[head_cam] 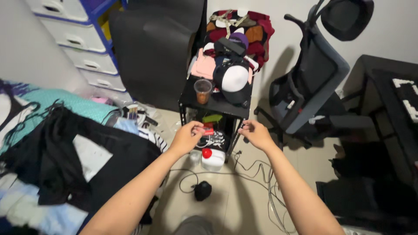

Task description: The person folds clothes on a bed and then organizes them along with other items like hats and cables onto a small black shelf unit.

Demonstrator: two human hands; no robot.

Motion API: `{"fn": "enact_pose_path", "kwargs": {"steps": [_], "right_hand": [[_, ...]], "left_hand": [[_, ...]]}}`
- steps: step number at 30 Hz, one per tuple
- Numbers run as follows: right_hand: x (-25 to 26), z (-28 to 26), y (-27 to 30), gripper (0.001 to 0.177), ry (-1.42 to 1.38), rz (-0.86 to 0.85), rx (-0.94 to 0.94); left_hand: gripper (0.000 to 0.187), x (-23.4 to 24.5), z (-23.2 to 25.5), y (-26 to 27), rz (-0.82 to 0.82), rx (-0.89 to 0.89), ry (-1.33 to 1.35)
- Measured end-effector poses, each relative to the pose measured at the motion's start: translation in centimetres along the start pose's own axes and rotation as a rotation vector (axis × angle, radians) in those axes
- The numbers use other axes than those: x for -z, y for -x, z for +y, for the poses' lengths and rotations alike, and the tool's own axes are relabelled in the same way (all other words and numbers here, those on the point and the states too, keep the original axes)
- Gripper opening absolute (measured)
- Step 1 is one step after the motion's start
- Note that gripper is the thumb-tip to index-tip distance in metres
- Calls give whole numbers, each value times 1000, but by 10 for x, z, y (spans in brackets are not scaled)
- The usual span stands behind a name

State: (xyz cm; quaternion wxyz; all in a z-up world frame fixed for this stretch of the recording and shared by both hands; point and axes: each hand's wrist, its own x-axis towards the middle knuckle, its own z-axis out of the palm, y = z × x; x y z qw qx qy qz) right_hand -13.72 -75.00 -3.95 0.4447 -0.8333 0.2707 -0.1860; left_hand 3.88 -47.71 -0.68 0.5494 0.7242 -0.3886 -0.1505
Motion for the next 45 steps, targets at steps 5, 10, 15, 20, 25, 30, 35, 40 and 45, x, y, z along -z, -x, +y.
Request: {"fn": "enact_pose_path", "kwargs": {"steps": [5,10,15,20,25,30,35,40,45], "right_hand": [[21,3,-63,47,30,107,-20],[34,16,-144,51,57,235,-67],[38,45,-276,55,49,376,11],[30,50,-401,73,-8,368,-164],[17,94,-506,90,87,368,-182],[10,123,-558,94,174,174,-209],[16,89,-548,53,-349,-24,-474],[27,67,-539,28,-627,-67,-524],[34,80,-552,24,-859,-243,-559]], "left_hand": [[25,-5,11,-72,-23,-34,-2],[26,-3,29,-123,-16,-82,-47],[26,-3,35,-164,17,-26,-71],[26,-7,41,-222,58,30,-159],[26,-17,46,-304,45,-59,-206],[25,-23,44,-346,86,-52,-261],[24,-22,35,-354,75,10,-228],[21,-22,27,-359,53,71,-200],[23,-26,26,-366,48,89,-220]]}}
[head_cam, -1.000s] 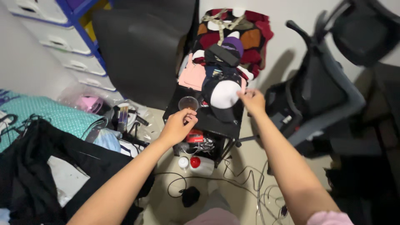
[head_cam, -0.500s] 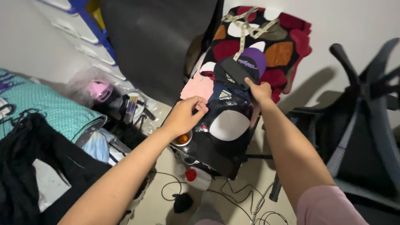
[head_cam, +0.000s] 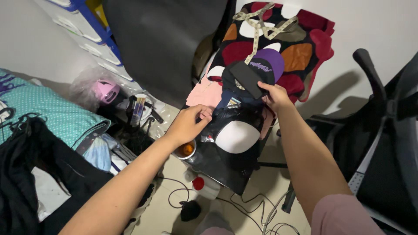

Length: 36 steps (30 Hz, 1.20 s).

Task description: The person folds clothes on a bed and then organizes them along with other items like hats and cables onto a small black shelf unit.

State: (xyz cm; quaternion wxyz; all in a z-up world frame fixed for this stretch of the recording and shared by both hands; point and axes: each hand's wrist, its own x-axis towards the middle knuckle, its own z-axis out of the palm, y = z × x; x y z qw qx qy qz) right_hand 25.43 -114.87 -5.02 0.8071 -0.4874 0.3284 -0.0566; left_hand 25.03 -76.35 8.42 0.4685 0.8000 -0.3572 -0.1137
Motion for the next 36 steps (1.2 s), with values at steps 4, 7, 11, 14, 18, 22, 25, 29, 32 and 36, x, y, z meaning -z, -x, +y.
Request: {"fn": "enact_pose_path", "kwargs": {"steps": [4,7,11,14,18,22,25,29,32,36], "right_hand": [[13,-2,-19,31,33,-106,24],[1,-12,-17,31,104,-18,39],[-17,-24,-1,32,41,-17,121],[-23,-33,7,30,-39,-62,228],[-34,-53,31,29,-180,-98,328],[-42,-78,59,30,-102,40,359],[-40,-102,68,28,-79,-15,433],[-40,-128,69,27,-25,58,485],[-44,-158,63,27,-93,5,507],[-55,-206,23,30,-140,-3,534]], "left_hand": [[23,-4,-1,-4,-11,13,-17],[28,-8,-2,-7,0,19,1],[28,-14,-3,-11,19,53,15],[27,-16,-5,-15,44,54,36],[27,-17,-2,-13,35,33,88],[26,-13,6,0,20,-6,52],[26,-9,11,4,11,-48,143],[26,-8,13,8,-42,-175,97],[24,-10,14,0,-70,-179,73],[24,-15,15,-21,-111,-72,46]]}}
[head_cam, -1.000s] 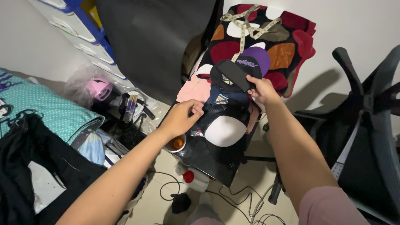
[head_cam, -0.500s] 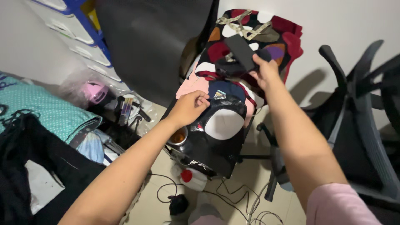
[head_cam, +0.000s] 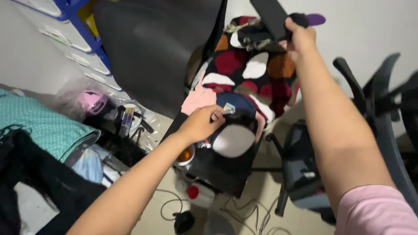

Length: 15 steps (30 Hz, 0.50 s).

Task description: The person folds clothes on a bed and then organizes them along with other items like hats and cables onto a small black shelf unit.

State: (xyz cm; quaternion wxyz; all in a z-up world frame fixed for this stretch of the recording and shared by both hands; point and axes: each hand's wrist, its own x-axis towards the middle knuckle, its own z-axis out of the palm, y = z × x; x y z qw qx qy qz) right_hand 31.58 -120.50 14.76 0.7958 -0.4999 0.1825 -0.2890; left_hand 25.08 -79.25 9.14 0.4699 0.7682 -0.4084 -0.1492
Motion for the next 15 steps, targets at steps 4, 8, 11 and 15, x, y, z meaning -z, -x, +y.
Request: {"fn": "enact_pose_path", "kwargs": {"steps": [4,8,11,15], "right_hand": [[-7,-20,-82,25,140,33,162],[-18,-20,-141,29,121,52,221],[-21,-10,-165,32,83,66,231],[-10,6,-183,36,24,101,227]], "left_hand": [[25,-2,-3,-33,23,-53,-102],[24,-2,-4,-60,32,-35,-61],[26,-1,-9,-75,37,20,-67],[27,-3,-20,-88,40,59,-49]]}}
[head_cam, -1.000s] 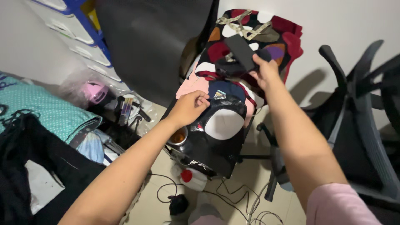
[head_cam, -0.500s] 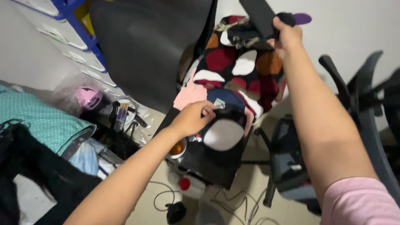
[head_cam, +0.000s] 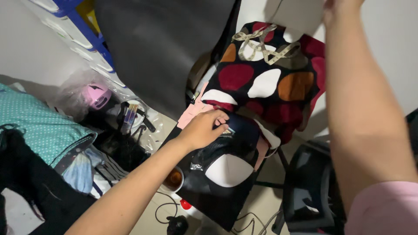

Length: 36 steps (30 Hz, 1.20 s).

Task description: The person folds clothes on a bed and then organizes them along with other items like hats and cables onto a small black shelf unit.

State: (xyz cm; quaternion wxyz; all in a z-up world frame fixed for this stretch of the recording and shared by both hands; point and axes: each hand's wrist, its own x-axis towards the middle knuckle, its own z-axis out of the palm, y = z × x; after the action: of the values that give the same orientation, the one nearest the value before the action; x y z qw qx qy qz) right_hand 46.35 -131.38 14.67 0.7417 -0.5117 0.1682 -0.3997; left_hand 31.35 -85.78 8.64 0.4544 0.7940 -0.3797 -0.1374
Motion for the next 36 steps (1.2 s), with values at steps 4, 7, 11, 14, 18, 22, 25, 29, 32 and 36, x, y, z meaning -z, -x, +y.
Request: {"fn": "enact_pose_path", "kwargs": {"steps": [4,7,11,14,18,22,25,29,32,36], "right_hand": [[28,40,-7,40,-45,53,-38],[50,98,2,41,-70,113,-127],[72,154,21,31,51,255,-420],[86,183,46,32,134,320,-503],[99,192,66,48,430,378,-384],[108,203,83,48,378,341,-148],[117,208,112,68,932,472,-26],[121,172,166,44,673,200,26],[129,127,212,29,534,-139,-256],[143,109,261,32,701,-190,-486]], "left_hand": [[26,-3,-7,-6,-15,33,0],[26,-8,-13,-10,-40,34,-9],[27,-15,-27,-19,-72,54,-43],[28,-22,-44,-28,-99,71,-63],[29,-27,-66,-47,-124,45,-28],[29,-18,-79,-67,-158,-6,17],[32,-4,-82,-71,-113,-27,14],[35,7,-83,-74,-147,66,-2],[41,10,-87,-72,-182,123,-6],[68,2,-92,-62,-369,283,-153]]}}
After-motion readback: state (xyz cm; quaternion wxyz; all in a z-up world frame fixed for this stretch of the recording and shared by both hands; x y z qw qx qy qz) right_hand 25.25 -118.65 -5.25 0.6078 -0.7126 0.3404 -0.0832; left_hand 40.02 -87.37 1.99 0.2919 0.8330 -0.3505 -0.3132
